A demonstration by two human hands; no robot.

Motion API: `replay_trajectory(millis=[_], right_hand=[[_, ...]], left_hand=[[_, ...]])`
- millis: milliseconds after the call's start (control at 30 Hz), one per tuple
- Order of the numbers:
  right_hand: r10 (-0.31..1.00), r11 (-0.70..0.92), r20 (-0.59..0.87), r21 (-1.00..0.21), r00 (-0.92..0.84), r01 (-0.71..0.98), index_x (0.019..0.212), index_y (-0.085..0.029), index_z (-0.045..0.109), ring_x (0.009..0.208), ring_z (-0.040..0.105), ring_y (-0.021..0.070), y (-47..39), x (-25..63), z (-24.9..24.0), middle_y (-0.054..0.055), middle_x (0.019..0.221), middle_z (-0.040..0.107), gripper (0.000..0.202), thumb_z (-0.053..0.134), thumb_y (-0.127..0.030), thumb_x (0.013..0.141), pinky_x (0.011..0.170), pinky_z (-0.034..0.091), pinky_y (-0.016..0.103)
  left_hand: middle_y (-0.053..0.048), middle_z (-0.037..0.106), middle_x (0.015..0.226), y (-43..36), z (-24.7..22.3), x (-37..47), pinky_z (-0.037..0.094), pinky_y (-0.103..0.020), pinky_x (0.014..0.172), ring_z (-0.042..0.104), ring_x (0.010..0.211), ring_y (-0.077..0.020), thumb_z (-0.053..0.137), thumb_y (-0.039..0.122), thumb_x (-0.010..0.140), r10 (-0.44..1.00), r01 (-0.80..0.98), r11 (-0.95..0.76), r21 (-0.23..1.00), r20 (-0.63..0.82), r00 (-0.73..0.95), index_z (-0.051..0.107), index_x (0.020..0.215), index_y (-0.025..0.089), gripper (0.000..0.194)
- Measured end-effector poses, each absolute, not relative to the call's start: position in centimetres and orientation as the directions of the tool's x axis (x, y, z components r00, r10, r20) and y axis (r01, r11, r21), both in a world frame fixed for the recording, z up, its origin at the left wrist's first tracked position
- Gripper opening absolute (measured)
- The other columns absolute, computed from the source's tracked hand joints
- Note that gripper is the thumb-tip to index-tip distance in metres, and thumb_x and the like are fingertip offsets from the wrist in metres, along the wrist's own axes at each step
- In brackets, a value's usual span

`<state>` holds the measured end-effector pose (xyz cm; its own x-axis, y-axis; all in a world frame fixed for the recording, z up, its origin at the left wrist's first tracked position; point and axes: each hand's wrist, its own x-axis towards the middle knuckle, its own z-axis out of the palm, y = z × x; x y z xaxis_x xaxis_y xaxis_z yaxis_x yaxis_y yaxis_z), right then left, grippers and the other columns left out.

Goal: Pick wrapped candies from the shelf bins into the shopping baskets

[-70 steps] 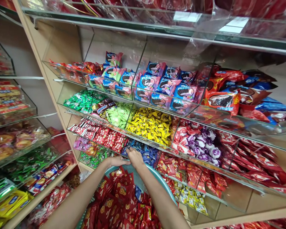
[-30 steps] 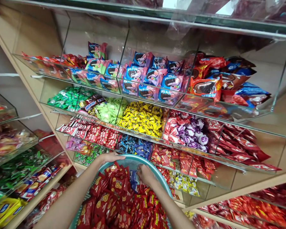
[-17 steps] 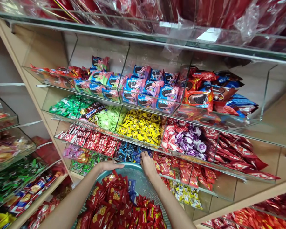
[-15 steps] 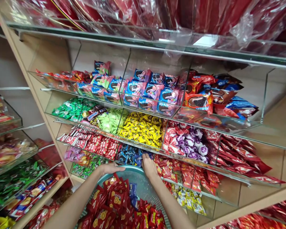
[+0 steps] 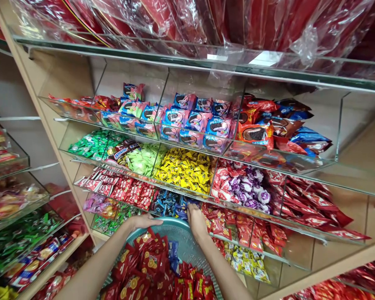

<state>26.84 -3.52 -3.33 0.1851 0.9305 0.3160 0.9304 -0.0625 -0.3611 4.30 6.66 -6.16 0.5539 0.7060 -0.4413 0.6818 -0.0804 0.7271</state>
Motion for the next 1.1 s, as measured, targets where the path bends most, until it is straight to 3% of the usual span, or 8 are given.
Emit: replay_trajectory(millis=[100, 200, 267, 433, 633, 800, 933, 1100], right_hand=[[0.916, 0.000, 0.321, -0.600, 0.241, 0.800, 0.080, -0.019, 0.052, 0.059, 0.058, 0.0153, -4.2, 26.8, -3.0, 0.005, 0.069, 0.061, 0.023, 0.033, -0.032, 0.084, 0.057, 0.040, 0.024], [0.965, -0.061, 0.092, -0.831, 0.244, 0.553, 0.079, -0.019, 0.048, 0.035, 0.046, 0.0120, -5.0, 26.8, -3.6, -0.002, 0.048, 0.056, 0.027, 0.036, -0.043, 0.081, 0.040, 0.035, 0.023], [0.981, -0.139, -0.072, -0.905, 0.178, 0.402, 0.075, -0.019, 0.046, 0.030, 0.043, 0.0104, -5.8, 26.8, -4.5, -0.003, 0.044, 0.054, 0.029, 0.038, -0.046, 0.079, 0.034, 0.031, 0.020], [0.940, -0.340, -0.337, -0.908, 0.056, 0.246, 0.069, -0.018, 0.041, 0.041, 0.056, 0.0105, -8.8, 26.9, -7.7, 0.001, 0.069, 0.062, 0.021, 0.041, -0.038, 0.077, 0.033, 0.035, 0.018], [0.843, -0.526, -0.529, -0.771, 0.098, 0.358, 0.068, -0.020, 0.038, 0.044, 0.059, 0.0118, -11.1, 26.5, -8.7, 0.001, 0.067, 0.062, 0.012, 0.036, -0.024, 0.080, 0.036, 0.039, 0.019], [0.851, -0.500, -0.486, -0.634, 0.198, 0.590, 0.067, -0.019, 0.044, 0.046, 0.058, 0.0158, -11.3, 26.7, -8.1, 0.003, 0.052, 0.058, 0.015, 0.037, -0.025, 0.080, 0.041, 0.040, 0.023], [0.957, -0.287, -0.142, -0.378, 0.251, 0.880, 0.067, -0.017, 0.051, 0.069, 0.060, 0.0186, -10.5, 26.2, -6.4, 0.007, 0.068, 0.062, 0.016, 0.046, -0.028, 0.077, 0.060, 0.042, 0.026], [0.971, -0.052, 0.202, -0.349, 0.130, 0.936, 0.100, -0.019, 0.050, 0.084, 0.056, 0.0165, -6.6, 24.5, -2.6, 0.007, 0.096, 0.057, 0.022, 0.045, -0.026, 0.080, 0.071, 0.040, 0.024]], left_hand=[[-0.012, 0.060, 0.107, 6.6, -5.9, 4.5, 0.043, -0.024, 0.078, 0.055, 0.098, -0.0257, 0.052, 0.077, 0.043, 0.693, 0.716, -0.065, 0.695, -0.485, 0.533, 0.061, 0.095, 0.009, 0.086], [-0.013, 0.059, 0.108, 6.4, -5.6, 4.6, 0.042, -0.025, 0.080, 0.055, 0.097, -0.0256, 0.052, 0.077, 0.045, 0.664, 0.714, -0.072, 0.697, -0.500, 0.555, 0.060, 0.096, 0.009, 0.084], [-0.013, 0.057, 0.111, 6.3, -5.5, 4.6, 0.042, -0.026, 0.081, 0.054, 0.100, -0.0258, 0.052, 0.077, 0.045, 0.686, 0.722, -0.065, 0.689, -0.494, 0.533, 0.059, 0.099, 0.009, 0.086], [-0.012, 0.062, 0.102, 6.3, -5.6, 4.6, 0.043, -0.028, 0.079, 0.055, 0.095, -0.0265, 0.050, 0.077, 0.046, 0.684, 0.719, -0.097, 0.688, -0.479, 0.551, 0.063, 0.086, 0.010, 0.079], [-0.008, 0.066, 0.090, 6.3, -5.9, 4.6, 0.044, -0.026, 0.075, 0.058, 0.089, -0.0251, 0.051, 0.077, 0.046, 0.641, 0.683, -0.051, 0.729, -0.500, 0.582, 0.066, 0.078, 0.013, 0.073], [-0.008, 0.066, 0.093, 6.2, -5.4, 4.6, 0.044, -0.026, 0.077, 0.058, 0.091, -0.0248, 0.053, 0.075, 0.046, 0.621, 0.676, -0.040, 0.736, -0.512, 0.594, 0.066, 0.082, 0.013, 0.073], [-0.011, 0.061, 0.106, 6.0, -4.8, 4.5, 0.042, -0.026, 0.081, 0.054, 0.100, -0.0262, 0.052, 0.075, 0.048, 0.643, 0.718, -0.075, 0.692, -0.516, 0.566, 0.064, 0.092, 0.011, 0.078], [-0.012, 0.059, 0.110, 5.6, -4.7, 4.5, 0.042, -0.026, 0.079, 0.054, 0.100, -0.0266, 0.052, 0.076, 0.047, 0.679, 0.719, -0.070, 0.692, -0.495, 0.543, 0.062, 0.097, 0.010, 0.083]])
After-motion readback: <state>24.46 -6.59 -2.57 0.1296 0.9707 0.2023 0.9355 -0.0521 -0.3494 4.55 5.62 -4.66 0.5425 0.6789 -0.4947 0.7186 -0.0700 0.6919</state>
